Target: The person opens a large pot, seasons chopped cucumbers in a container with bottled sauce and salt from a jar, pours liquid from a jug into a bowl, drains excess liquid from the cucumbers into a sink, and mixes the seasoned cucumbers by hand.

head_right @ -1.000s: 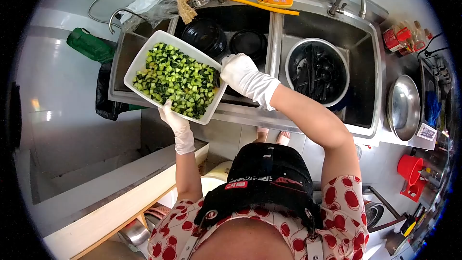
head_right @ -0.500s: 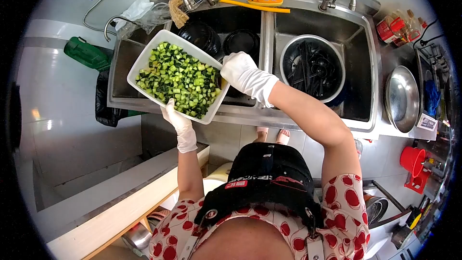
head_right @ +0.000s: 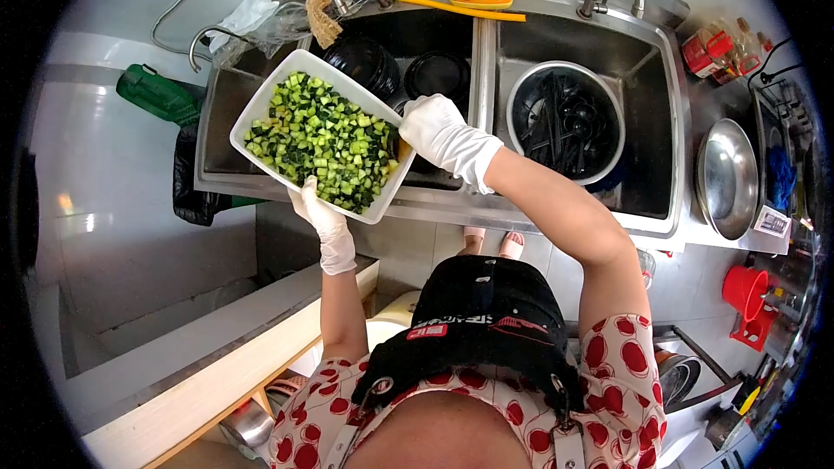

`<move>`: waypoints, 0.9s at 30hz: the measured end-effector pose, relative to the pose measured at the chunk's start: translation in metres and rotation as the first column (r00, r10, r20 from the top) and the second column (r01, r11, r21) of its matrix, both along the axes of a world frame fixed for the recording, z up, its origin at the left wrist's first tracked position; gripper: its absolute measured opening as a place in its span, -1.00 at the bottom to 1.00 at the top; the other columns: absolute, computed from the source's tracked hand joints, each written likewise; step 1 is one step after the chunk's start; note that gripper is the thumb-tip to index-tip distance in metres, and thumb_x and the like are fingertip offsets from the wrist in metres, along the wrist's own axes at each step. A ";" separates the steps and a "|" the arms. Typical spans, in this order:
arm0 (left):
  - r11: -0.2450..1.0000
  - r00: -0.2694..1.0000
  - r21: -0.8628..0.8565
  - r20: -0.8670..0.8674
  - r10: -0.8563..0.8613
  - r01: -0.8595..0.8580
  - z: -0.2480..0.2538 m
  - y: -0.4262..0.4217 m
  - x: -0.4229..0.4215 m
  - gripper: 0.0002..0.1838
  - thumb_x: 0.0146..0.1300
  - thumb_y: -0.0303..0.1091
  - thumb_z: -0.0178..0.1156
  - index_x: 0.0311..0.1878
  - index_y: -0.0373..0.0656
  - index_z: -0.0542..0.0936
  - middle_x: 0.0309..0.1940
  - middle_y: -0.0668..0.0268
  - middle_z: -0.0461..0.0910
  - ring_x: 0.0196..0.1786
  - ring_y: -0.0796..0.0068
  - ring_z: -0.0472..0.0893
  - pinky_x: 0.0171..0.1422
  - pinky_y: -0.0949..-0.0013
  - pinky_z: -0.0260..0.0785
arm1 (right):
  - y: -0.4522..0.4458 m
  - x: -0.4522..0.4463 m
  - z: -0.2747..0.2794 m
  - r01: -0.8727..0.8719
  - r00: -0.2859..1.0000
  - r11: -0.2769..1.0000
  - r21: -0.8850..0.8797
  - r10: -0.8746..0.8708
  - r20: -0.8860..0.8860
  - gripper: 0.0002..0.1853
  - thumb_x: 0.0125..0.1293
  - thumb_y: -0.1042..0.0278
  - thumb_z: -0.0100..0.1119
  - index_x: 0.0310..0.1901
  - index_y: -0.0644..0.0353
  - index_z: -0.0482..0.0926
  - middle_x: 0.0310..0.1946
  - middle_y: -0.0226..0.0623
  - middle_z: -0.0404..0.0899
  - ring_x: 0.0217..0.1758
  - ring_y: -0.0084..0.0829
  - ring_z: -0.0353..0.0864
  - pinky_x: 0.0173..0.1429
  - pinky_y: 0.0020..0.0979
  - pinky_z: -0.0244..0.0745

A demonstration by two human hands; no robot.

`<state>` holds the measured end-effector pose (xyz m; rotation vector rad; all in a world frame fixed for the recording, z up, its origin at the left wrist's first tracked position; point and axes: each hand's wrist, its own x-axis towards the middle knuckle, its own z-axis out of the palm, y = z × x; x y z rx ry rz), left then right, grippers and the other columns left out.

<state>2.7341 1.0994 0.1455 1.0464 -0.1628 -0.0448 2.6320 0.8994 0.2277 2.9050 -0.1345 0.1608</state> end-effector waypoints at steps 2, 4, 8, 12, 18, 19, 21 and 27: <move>0.998 0.999 -0.053 -0.031 -0.027 0.025 0.003 0.001 -0.002 -0.30 0.05 -0.50 0.00 0.35 -0.38 0.18 0.21 0.01 0.35 0.15 0.20 0.47 0.27 0.22 0.32 | -0.001 -0.001 0.001 0.000 1.000 1.000 -0.002 0.000 -0.019 -0.85 0.10 0.38 0.15 -0.36 0.19 0.68 -0.40 -0.23 0.61 -0.27 -0.26 0.65 -0.27 -0.30 0.57; 0.997 0.999 -0.063 -0.033 -0.038 0.036 0.006 -0.002 -0.005 -0.30 0.05 -0.51 0.00 0.35 -0.37 0.18 0.21 0.01 0.35 0.16 0.20 0.47 0.27 0.22 0.33 | -0.004 -0.003 0.001 -0.005 0.999 1.000 -0.021 0.004 -0.052 -0.82 0.24 0.31 0.08 -0.28 0.15 0.66 -0.42 -0.25 0.58 -0.30 -0.27 0.61 -0.31 -0.30 0.54; 0.999 0.999 -0.026 0.019 -0.030 0.030 0.005 -0.003 -0.005 -0.32 0.06 -0.46 -0.04 0.35 -0.34 0.20 0.19 0.01 0.37 0.13 0.18 0.50 0.22 0.18 0.41 | 0.000 -0.004 0.003 0.049 0.998 0.998 0.036 -0.048 -0.032 -0.86 0.04 0.42 0.19 -0.38 0.20 0.69 -0.36 -0.21 0.63 -0.24 -0.25 0.67 -0.22 -0.31 0.58; 0.999 0.999 -0.026 0.036 -0.026 0.027 0.002 -0.003 -0.003 -0.32 0.07 -0.48 -0.04 0.35 -0.33 0.20 0.18 0.02 0.38 0.12 0.18 0.50 0.22 0.18 0.41 | 0.000 -0.008 0.005 0.031 0.999 0.999 0.019 -0.030 -0.023 -0.87 0.04 0.42 0.19 -0.39 0.20 0.69 -0.36 -0.22 0.63 -0.23 -0.25 0.66 -0.22 -0.31 0.58; 0.994 0.998 -0.092 -0.008 -0.063 0.062 0.003 -0.004 -0.005 -0.26 0.06 -0.52 0.06 0.38 -0.38 0.14 0.26 0.02 0.31 0.20 0.23 0.42 0.32 0.26 0.27 | -0.002 -0.012 0.008 0.039 0.999 0.999 0.022 -0.039 -0.012 -0.88 0.03 0.42 0.19 -0.40 0.19 0.69 -0.37 -0.23 0.63 -0.25 -0.26 0.66 -0.23 -0.32 0.58; 0.993 0.998 -0.094 -0.007 -0.066 0.065 0.003 -0.003 -0.005 -0.26 0.06 -0.53 0.06 0.38 -0.38 0.15 0.26 0.02 0.31 0.20 0.23 0.42 0.31 0.25 0.27 | -0.001 -0.012 0.008 0.044 0.999 0.999 0.021 -0.043 -0.017 -0.88 0.03 0.42 0.19 -0.40 0.19 0.69 -0.37 -0.23 0.63 -0.25 -0.25 0.66 -0.23 -0.32 0.58; 0.993 0.997 -0.096 -0.005 -0.071 0.070 0.004 -0.001 -0.005 -0.27 0.06 -0.54 0.06 0.38 -0.38 0.15 0.26 0.02 0.32 0.20 0.23 0.42 0.31 0.25 0.27 | -0.001 -0.012 0.007 0.041 0.999 0.999 0.033 -0.041 -0.001 -0.88 0.03 0.42 0.19 -0.40 0.19 0.69 -0.37 -0.23 0.63 -0.26 -0.25 0.66 -0.24 -0.31 0.57; 0.991 0.997 -0.113 -0.015 -0.076 0.074 0.005 0.000 -0.007 -0.29 0.07 -0.55 0.05 0.37 -0.37 0.17 0.24 0.04 0.34 0.17 0.25 0.45 0.29 0.26 0.30 | 0.001 -0.013 0.006 0.048 0.999 0.998 0.044 -0.049 0.010 -0.88 0.02 0.41 0.19 -0.43 0.20 0.69 -0.39 -0.22 0.63 -0.27 -0.25 0.66 -0.25 -0.31 0.57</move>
